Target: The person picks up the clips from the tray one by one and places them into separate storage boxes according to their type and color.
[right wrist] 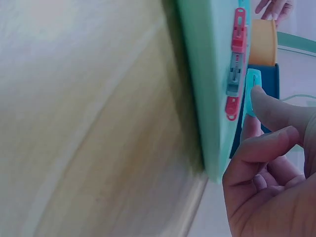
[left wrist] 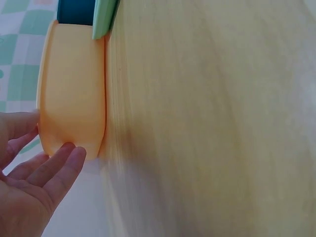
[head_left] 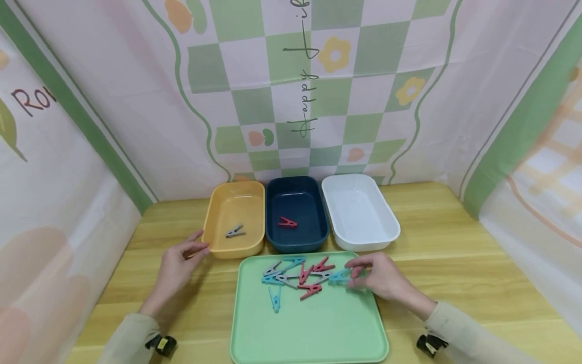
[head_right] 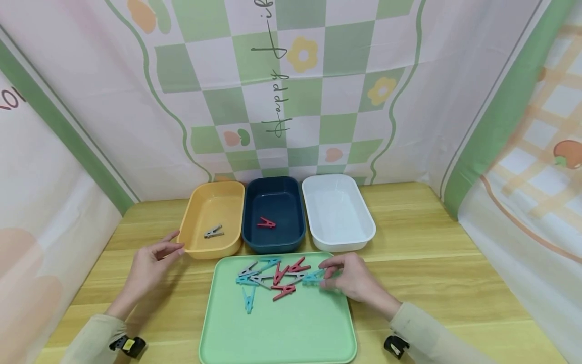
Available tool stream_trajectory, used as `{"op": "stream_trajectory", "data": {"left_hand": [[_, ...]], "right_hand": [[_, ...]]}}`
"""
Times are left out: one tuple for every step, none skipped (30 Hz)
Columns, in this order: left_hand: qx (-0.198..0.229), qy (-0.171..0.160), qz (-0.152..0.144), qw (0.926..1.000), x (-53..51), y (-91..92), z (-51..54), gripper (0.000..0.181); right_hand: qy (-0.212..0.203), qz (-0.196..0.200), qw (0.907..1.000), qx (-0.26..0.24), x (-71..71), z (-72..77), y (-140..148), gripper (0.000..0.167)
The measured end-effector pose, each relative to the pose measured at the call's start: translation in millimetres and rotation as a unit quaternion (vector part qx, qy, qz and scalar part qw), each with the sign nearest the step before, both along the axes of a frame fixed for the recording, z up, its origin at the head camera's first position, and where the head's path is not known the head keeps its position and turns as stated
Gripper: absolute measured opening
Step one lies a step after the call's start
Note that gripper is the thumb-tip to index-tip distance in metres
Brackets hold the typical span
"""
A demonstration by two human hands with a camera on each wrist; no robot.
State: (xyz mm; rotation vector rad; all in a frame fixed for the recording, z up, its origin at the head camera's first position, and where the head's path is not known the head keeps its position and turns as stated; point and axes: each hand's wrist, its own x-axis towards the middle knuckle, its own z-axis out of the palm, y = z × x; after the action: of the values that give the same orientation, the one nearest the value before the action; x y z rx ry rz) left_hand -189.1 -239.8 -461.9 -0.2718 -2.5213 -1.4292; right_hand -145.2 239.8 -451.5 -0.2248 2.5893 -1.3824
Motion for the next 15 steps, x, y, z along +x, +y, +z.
{"op": "stream_trajectory", "data": {"left_hand": [[0.0,-0.001,0.0,1.0,0.0,0.0,0.1,0.014],[0.001,-0.001,0.0,1.0,-0.1,0.1,0.3,0.014],[0.002,-0.001,0.0,1.0,-0.3,0.2,0.4,0.014],[0.003,0.0,0.0,1.0,-0.5,0.2,0.5,0.014],[0.002,0.0,0.0,1.0,-0.6,0.3,0.6,0.014],[0.003,0.0,-0.001,1.0,-0.8,0.4,0.7,0.014],[0.003,0.0,-0.001,1.0,-1.0,0.4,0.6,0.014],[0.002,0.0,-0.002,1.0,-1.2,0.4,0.4,0.014],[0.002,0.0,-0.003,1.0,-1.4,0.3,0.3,0.014],[0.003,0.001,-0.004,1.0,-1.5,0.3,0.1,0.015],[0.003,0.001,-0.004,1.0,-1.4,0.1,0.0,0.015],[0.005,0.001,-0.005,1.0,-1.5,-0.1,-0.2,0.015],[0.006,0.001,-0.005,1.0,-1.4,-0.3,-0.3,0.015],[0.006,0.001,-0.004,1.0,-1.3,-0.5,-0.4,0.014],[0.006,0.001,-0.004,1.0,-1.1,-0.7,-0.5,0.014]], "right_hand": [[0.001,0.001,1.0,-0.005,0.0,1.3,0.2,0.041],[0.002,0.002,0.9999,-0.01,-0.1,2.8,0.4,0.041],[0.005,0.003,0.9999,-0.013,-0.3,4.3,0.8,0.041],[0.007,0.005,0.9998,-0.017,-0.4,5.8,1.2,0.041],[0.008,0.004,0.9997,-0.021,-0.4,7.3,1.4,0.041],[0.009,0.005,0.9996,-0.026,-0.4,8.8,1.8,0.041],[0.009,0.006,0.9995,-0.031,-0.1,10.6,2.0,0.041],[0.01,0.008,0.9992,-0.037,0.2,12.3,2.1,0.042],[0.013,0.012,0.9989,-0.043,0.3,13.9,2.3,0.042],[0.015,0.013,0.9986,-0.049,0.4,15.6,2.4,0.042],[0.017,0.013,0.9983,-0.055,0.4,17.3,2.3,0.042],[0.019,0.011,0.998,-0.059,0.1,19.1,2.5,0.042],[0.024,0.011,0.9978,-0.061,-0.2,20.6,2.8,0.042],[0.027,0.007,0.9977,-0.062,-0.6,22.4,3.1,0.042],[0.029,0.002,0.9978,-0.059,-1.1,24.3,3.6,0.042]]}}
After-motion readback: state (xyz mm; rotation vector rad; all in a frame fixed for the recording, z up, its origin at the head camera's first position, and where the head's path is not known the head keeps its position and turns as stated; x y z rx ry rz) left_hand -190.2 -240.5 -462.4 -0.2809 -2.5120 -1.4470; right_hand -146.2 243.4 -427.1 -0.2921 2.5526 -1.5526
